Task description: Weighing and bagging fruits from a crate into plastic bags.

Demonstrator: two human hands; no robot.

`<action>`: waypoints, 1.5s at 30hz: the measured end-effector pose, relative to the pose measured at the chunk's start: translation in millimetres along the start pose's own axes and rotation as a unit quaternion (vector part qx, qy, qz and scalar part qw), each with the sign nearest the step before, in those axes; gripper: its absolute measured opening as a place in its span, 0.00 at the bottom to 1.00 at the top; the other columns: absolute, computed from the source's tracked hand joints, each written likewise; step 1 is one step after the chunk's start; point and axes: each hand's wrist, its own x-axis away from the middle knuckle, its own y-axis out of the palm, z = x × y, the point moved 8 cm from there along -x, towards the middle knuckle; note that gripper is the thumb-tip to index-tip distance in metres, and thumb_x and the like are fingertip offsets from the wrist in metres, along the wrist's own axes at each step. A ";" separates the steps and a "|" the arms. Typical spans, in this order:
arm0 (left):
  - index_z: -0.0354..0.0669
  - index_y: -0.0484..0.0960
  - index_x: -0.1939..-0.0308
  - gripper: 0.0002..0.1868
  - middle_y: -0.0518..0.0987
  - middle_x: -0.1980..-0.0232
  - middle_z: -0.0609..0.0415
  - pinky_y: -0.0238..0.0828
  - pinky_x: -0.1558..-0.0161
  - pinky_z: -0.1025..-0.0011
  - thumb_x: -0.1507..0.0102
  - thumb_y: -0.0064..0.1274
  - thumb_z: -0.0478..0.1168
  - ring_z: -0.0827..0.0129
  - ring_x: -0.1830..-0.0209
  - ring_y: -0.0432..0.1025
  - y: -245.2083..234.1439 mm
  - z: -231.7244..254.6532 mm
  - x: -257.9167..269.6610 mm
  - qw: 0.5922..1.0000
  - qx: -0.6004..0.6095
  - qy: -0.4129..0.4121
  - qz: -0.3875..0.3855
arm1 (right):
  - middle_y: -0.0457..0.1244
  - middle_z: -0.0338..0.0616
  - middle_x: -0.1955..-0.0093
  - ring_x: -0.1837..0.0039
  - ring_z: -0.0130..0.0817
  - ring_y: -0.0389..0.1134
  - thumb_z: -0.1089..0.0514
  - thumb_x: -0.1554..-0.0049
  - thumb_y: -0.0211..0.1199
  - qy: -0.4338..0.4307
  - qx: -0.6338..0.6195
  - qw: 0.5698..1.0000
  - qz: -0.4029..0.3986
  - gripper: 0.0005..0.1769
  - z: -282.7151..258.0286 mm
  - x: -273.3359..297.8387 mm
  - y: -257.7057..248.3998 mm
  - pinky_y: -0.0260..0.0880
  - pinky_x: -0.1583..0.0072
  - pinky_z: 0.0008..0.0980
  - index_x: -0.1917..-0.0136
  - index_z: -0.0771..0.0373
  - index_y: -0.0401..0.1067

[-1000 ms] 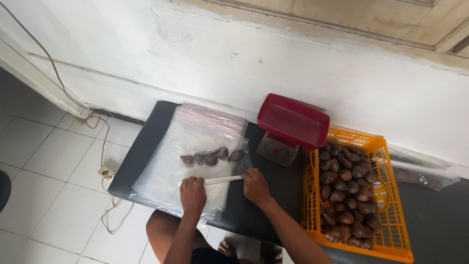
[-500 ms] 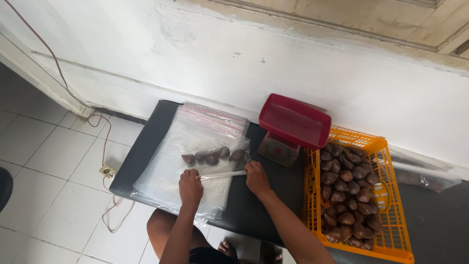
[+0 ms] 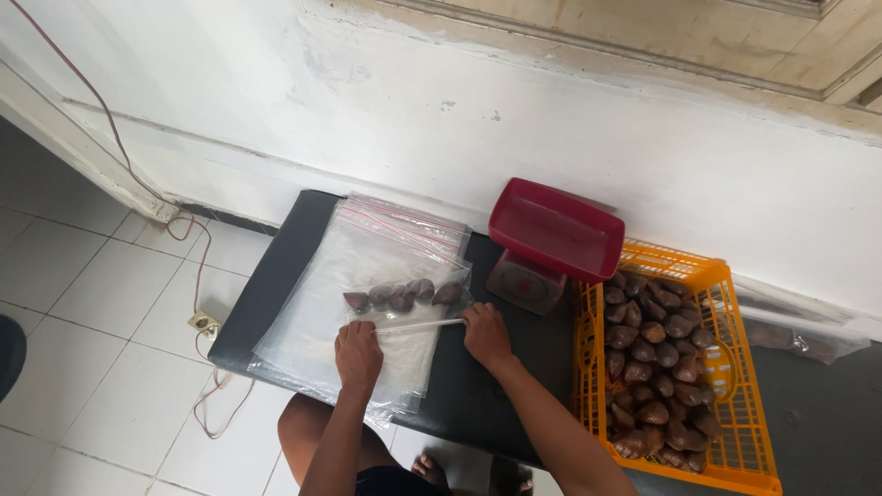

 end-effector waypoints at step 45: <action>0.48 0.76 0.56 0.11 0.61 0.42 0.50 0.31 0.31 0.45 0.34 0.39 0.45 0.45 0.33 0.50 13.7 7.3 -79.9 0.977 0.078 -0.152 -0.125 | 0.59 0.42 0.42 0.61 0.35 0.73 0.63 0.38 0.57 -0.141 0.150 0.976 0.076 0.11 -80.8 -62.4 15.7 0.75 0.64 0.31 0.42 0.60 0.67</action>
